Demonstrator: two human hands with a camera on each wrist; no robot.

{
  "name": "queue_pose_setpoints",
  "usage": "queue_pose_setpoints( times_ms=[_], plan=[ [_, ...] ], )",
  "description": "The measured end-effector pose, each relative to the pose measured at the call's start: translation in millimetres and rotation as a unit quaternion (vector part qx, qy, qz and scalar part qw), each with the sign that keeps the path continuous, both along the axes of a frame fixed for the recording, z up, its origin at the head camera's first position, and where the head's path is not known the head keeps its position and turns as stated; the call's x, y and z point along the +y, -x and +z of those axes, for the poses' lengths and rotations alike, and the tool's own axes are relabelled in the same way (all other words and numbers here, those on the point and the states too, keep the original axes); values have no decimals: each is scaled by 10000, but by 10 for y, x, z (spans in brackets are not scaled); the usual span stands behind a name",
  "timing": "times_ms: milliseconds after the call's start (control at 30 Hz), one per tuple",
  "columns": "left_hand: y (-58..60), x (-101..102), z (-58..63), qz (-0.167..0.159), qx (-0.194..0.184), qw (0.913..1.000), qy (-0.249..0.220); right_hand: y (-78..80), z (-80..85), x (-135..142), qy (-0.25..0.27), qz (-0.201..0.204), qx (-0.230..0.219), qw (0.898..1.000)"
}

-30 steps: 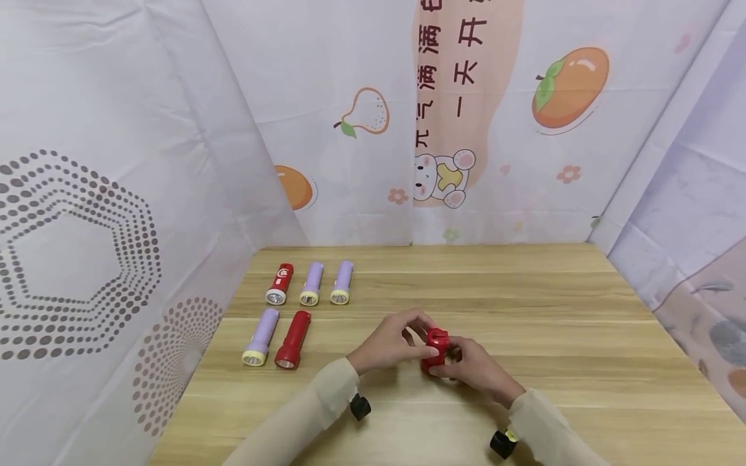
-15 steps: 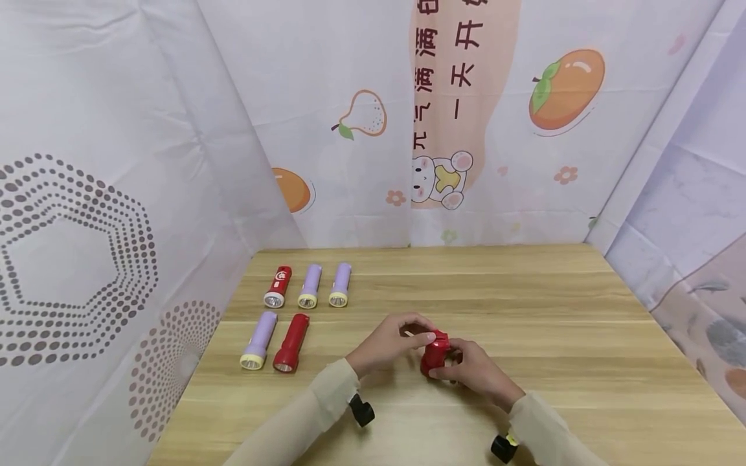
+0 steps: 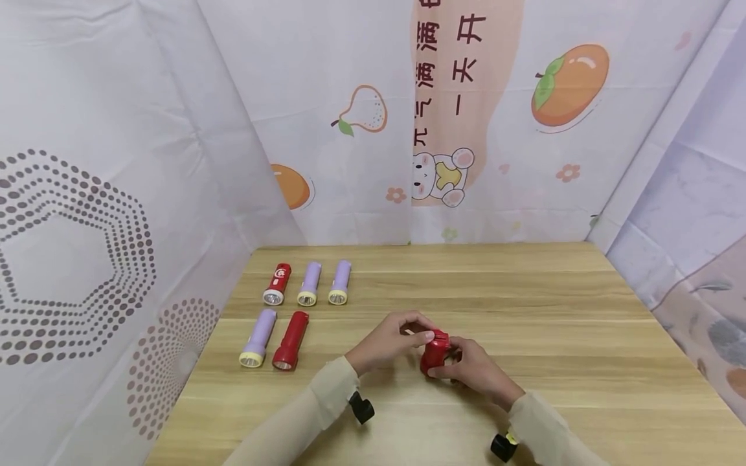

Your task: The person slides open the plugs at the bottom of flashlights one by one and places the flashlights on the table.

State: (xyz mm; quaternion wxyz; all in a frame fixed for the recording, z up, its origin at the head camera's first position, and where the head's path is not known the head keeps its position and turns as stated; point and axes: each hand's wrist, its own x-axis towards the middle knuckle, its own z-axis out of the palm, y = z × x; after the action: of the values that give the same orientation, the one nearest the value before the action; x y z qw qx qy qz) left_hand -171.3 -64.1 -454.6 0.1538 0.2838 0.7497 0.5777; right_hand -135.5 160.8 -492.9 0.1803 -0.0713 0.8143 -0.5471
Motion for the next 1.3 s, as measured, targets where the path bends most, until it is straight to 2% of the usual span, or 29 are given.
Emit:
queue_pose_setpoints(
  times_ms=[267,533,833,1300],
  plan=[
    [-32,2,49,1,247,9985,481,-9,-11,-1,-8,15,-65,10000],
    [-56,21,126,-7,703,9942,816,16,-13,1,-105,-19,-64,9999],
    [-47,-3,53,185,-46,9995,249,3,2,-25,-138,-14,-83,9999],
    [-59,34,81,586,-408,9972,225,15,6,-2,-133,20,-55,9999]
  ],
)
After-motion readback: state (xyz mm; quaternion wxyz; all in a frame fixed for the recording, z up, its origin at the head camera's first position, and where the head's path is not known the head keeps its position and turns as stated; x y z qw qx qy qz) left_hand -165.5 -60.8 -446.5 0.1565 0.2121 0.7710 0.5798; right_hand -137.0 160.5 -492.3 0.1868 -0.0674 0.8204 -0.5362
